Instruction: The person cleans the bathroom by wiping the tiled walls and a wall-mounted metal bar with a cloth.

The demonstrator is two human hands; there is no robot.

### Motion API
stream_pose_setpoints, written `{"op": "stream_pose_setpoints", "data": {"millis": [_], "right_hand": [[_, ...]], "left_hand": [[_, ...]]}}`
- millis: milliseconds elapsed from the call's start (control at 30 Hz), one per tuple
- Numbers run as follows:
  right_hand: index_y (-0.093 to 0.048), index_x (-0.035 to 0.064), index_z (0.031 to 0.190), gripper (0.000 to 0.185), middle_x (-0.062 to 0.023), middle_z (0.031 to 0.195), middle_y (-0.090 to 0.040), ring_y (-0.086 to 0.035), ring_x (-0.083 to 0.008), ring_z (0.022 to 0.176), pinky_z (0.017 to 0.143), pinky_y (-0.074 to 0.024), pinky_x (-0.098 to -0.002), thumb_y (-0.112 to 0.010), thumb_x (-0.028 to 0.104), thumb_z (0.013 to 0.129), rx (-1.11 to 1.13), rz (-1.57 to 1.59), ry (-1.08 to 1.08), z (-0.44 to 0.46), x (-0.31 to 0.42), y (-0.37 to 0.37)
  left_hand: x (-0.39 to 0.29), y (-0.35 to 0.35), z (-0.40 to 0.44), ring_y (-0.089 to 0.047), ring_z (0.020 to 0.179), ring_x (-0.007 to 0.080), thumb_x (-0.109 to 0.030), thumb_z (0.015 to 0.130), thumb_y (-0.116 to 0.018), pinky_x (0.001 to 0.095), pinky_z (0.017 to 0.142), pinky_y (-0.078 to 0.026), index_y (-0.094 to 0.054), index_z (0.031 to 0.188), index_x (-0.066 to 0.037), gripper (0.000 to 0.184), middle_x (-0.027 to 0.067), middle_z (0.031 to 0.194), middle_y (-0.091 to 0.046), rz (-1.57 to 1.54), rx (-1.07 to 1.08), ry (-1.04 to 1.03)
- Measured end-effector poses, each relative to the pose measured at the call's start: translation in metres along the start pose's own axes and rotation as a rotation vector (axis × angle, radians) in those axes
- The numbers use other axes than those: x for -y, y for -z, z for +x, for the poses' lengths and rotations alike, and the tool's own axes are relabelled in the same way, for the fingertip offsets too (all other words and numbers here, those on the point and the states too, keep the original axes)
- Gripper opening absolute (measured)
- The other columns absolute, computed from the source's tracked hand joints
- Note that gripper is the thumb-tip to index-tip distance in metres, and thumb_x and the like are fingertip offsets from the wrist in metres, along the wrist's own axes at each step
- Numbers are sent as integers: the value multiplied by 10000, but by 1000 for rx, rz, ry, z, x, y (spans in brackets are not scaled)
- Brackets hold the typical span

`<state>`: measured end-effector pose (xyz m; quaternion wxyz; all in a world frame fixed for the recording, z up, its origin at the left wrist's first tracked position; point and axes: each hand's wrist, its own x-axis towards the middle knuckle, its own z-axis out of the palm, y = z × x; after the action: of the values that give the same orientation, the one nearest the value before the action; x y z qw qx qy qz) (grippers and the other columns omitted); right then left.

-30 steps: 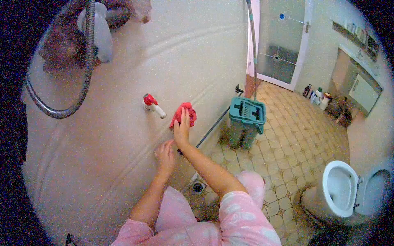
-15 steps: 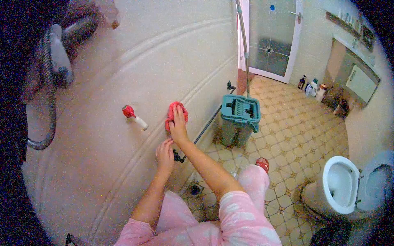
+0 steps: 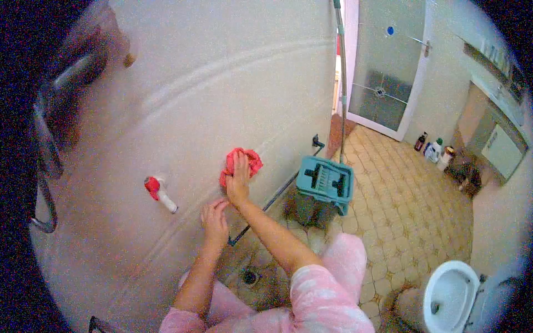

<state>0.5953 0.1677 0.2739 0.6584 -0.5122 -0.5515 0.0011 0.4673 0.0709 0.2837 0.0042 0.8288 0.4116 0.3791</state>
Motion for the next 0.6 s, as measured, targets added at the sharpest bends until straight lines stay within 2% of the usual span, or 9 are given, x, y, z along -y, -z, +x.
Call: {"op": "stream_pose_setpoints", "data": {"millis": [100, 167, 267, 367, 433, 500, 600], "right_hand": [[-209, 90, 1402, 694, -123, 1463, -170, -111, -324, 1356, 1081, -82, -484, -472, 65, 761, 61, -58, 34, 35, -12, 22], [-206, 96, 1404, 699, -108, 1467, -170, -110, -319, 1357, 1075, -81, -502, -478, 67, 762, 75, -115, 40, 70, -23, 36], [-211, 98, 1403, 695, -90, 1469, -173, -115, -303, 1358, 1075, -80, -501, -479, 61, 762, -36, -101, 61, 124, -48, 51], [-200, 95, 1405, 681, -112, 1466, -174, -125, -293, 1357, 1083, -96, -457, -464, 54, 779, -126, 12, -30, 182, -79, 69], [-198, 66, 1400, 649, -151, 1457, -181, -138, -296, 1352, 1092, -105, -402, -455, 68, 804, -175, 134, -9, 222, -129, 83], [-201, 30, 1390, 614, -184, 1447, -187, -149, -306, 1347, 1093, -116, -367, -448, 93, 831, -228, 60, -84, 250, -168, 94], [-190, 2, 1386, 603, -197, 1446, -177, -144, -317, 1346, 1096, -105, -384, -440, 120, 850, -248, 142, -116, 255, -175, 99]], "left_hand": [[-6, -20, 15, -435, 1122, 280, 25, 722, -504, 429, 949, -314, -542, 1069, -99, 370, 66, 1169, -488, 35, 52, 23], [-9, -40, 25, -432, 1130, 278, 33, 701, -511, 428, 953, -311, -543, 1071, -105, 396, 65, 1168, -489, 50, 14, 15], [-22, -57, 41, -427, 1140, 273, 38, 688, -511, 429, 961, -305, -552, 1060, -113, 404, 64, 1169, -489, 67, -33, 11], [-30, -67, 59, -424, 1147, 271, 34, 691, -507, 432, 968, -298, -568, 1039, -120, 385, 61, 1169, -490, 73, -56, 12], [-31, -72, 65, -423, 1150, 271, 29, 696, -505, 436, 968, -297, -577, 1025, -124, 370, 59, 1169, -493, 85, -65, 13], [-27, -76, 71, -422, 1151, 271, 24, 702, -504, 440, 963, -300, -585, 1013, -127, 355, 56, 1167, -496, 110, -74, 3], [-34, -75, 76, -434, 1140, 270, 14, 706, -511, 436, 950, -315, -590, 1006, -129, 342, 51, 1156, -504, 131, -106, 15]]}}
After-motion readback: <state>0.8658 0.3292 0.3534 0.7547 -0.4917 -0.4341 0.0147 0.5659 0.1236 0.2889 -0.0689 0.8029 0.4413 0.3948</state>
